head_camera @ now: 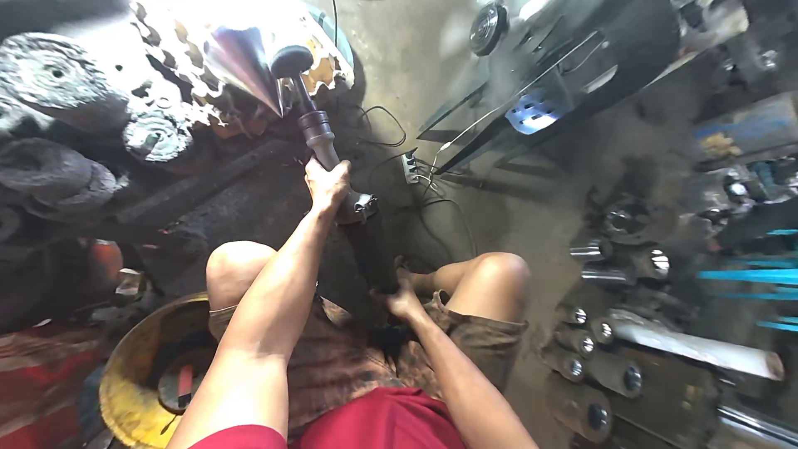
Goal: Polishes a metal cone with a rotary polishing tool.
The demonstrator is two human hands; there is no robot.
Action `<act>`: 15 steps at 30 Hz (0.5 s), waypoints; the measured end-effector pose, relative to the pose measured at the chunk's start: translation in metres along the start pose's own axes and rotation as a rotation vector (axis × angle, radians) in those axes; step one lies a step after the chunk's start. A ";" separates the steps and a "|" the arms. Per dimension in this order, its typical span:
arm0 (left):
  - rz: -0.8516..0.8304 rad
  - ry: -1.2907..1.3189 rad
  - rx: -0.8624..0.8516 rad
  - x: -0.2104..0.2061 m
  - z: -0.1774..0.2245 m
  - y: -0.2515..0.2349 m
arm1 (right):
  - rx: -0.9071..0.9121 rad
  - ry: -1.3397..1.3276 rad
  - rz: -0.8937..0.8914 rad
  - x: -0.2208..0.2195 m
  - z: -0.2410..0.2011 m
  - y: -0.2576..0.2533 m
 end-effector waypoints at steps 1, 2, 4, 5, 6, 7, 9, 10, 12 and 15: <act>0.004 0.012 0.000 0.000 0.000 0.000 | 0.001 0.014 0.006 0.001 -0.001 0.000; 0.010 0.034 -0.003 0.001 0.000 0.001 | -0.002 0.024 0.008 0.001 -0.002 0.000; 0.017 0.097 -0.001 0.004 -0.002 0.003 | -0.009 0.018 0.004 0.002 -0.003 0.000; 0.029 0.126 -0.017 0.007 -0.001 0.004 | -0.006 0.010 0.005 0.002 -0.004 0.000; 0.037 0.142 -0.035 0.010 0.001 0.006 | 0.001 0.011 0.007 0.002 -0.005 0.001; 0.044 0.152 -0.048 0.014 0.002 0.009 | 0.012 0.021 0.011 0.002 -0.006 0.002; 0.051 0.174 -0.057 0.021 0.001 0.013 | 0.036 0.075 0.024 0.002 -0.007 0.003; 0.054 0.193 -0.068 0.024 -0.001 0.014 | 0.043 0.121 0.033 0.002 -0.009 0.004; 0.059 0.238 -0.092 0.027 -0.005 0.015 | 0.031 0.207 0.042 0.004 -0.015 0.008; 0.076 0.304 -0.104 0.031 -0.009 0.017 | 0.011 0.273 0.048 0.006 -0.020 0.011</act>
Point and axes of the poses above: each hand's wrist, its own y-axis away from the middle knuckle, its own x-axis out of the back of the hand, z = x × y, the point moved 7 cm from there along -y, towards the middle knuckle, and after that the axes turned 6 degrees about -y, right-handed, at the moved point
